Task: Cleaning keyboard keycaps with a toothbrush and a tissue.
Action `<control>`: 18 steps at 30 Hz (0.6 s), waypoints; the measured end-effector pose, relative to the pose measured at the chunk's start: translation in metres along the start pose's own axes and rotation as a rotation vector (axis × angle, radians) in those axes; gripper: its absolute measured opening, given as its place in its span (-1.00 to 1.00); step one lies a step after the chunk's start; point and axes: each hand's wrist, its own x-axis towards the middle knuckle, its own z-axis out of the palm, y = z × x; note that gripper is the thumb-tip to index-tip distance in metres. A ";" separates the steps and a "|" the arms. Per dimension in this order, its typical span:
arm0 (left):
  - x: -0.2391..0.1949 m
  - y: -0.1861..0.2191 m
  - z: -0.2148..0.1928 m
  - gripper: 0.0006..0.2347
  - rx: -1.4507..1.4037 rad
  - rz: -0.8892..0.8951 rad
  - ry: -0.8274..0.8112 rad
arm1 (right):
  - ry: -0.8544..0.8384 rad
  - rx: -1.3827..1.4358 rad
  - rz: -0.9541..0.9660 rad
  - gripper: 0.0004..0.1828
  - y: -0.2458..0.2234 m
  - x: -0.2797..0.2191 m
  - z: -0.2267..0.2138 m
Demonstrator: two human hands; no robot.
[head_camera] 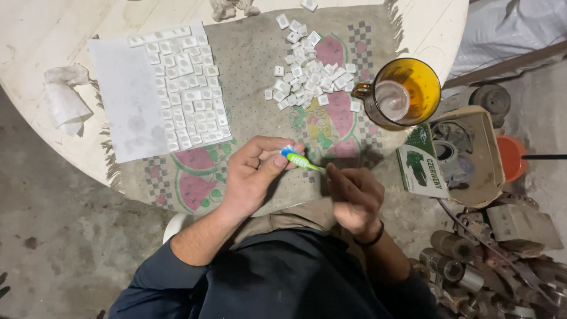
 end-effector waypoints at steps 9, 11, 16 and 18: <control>-0.001 -0.001 -0.005 -0.83 0.009 0.027 0.008 | 0.014 0.009 0.118 -0.56 -0.002 -0.011 0.011; -0.003 -0.006 -0.008 -0.81 -0.048 -0.017 0.002 | 0.025 -0.002 0.098 -0.55 -0.002 -0.014 0.012; -0.005 -0.007 -0.007 -0.83 -0.109 -0.004 0.003 | 0.024 -0.012 0.051 -0.53 -0.004 -0.013 0.010; -0.004 -0.004 -0.009 -0.82 -0.119 0.033 0.025 | 0.011 -0.030 0.042 -0.52 0.001 -0.022 0.013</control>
